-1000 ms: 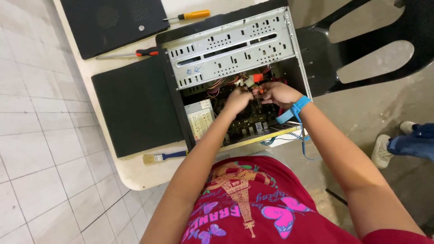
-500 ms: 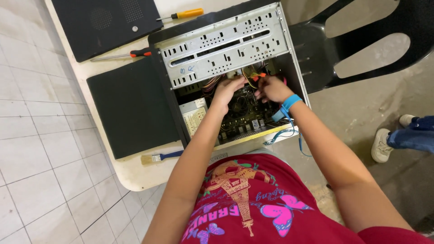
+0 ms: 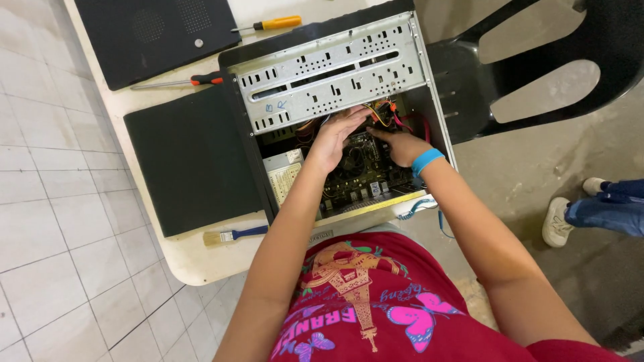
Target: Disassembling, cleaning, and manipulating internal components of a desktop computer tower using tools and an anti-static wrist strap.
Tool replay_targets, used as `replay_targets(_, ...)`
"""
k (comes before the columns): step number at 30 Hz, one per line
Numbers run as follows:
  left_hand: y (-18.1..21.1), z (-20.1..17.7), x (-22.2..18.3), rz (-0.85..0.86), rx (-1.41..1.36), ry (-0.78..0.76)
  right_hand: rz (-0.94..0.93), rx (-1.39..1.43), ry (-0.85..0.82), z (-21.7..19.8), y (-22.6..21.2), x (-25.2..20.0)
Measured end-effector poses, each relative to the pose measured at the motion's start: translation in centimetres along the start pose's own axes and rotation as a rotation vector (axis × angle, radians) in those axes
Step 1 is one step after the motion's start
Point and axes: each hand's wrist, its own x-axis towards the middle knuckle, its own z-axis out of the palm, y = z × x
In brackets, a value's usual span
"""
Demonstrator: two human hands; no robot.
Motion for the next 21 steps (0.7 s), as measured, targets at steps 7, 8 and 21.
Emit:
replay_targets(7,-0.2,-0.4,0.8,-0.153,-0.082,-0.059,0.212,-0.262,-0.079,1.5,-0.7,0.9)
replay_targets(8,-0.3,-0.5,0.8,-0.159,-0.085,-0.061,0.274,-0.401,-0.081,2.0,-0.9,0.9)
replay_targets(21,0.1,-0.4,0.5,-0.167,-0.078,-0.059,0.395,-0.675,-0.153,3.3,-4.2,1.2)
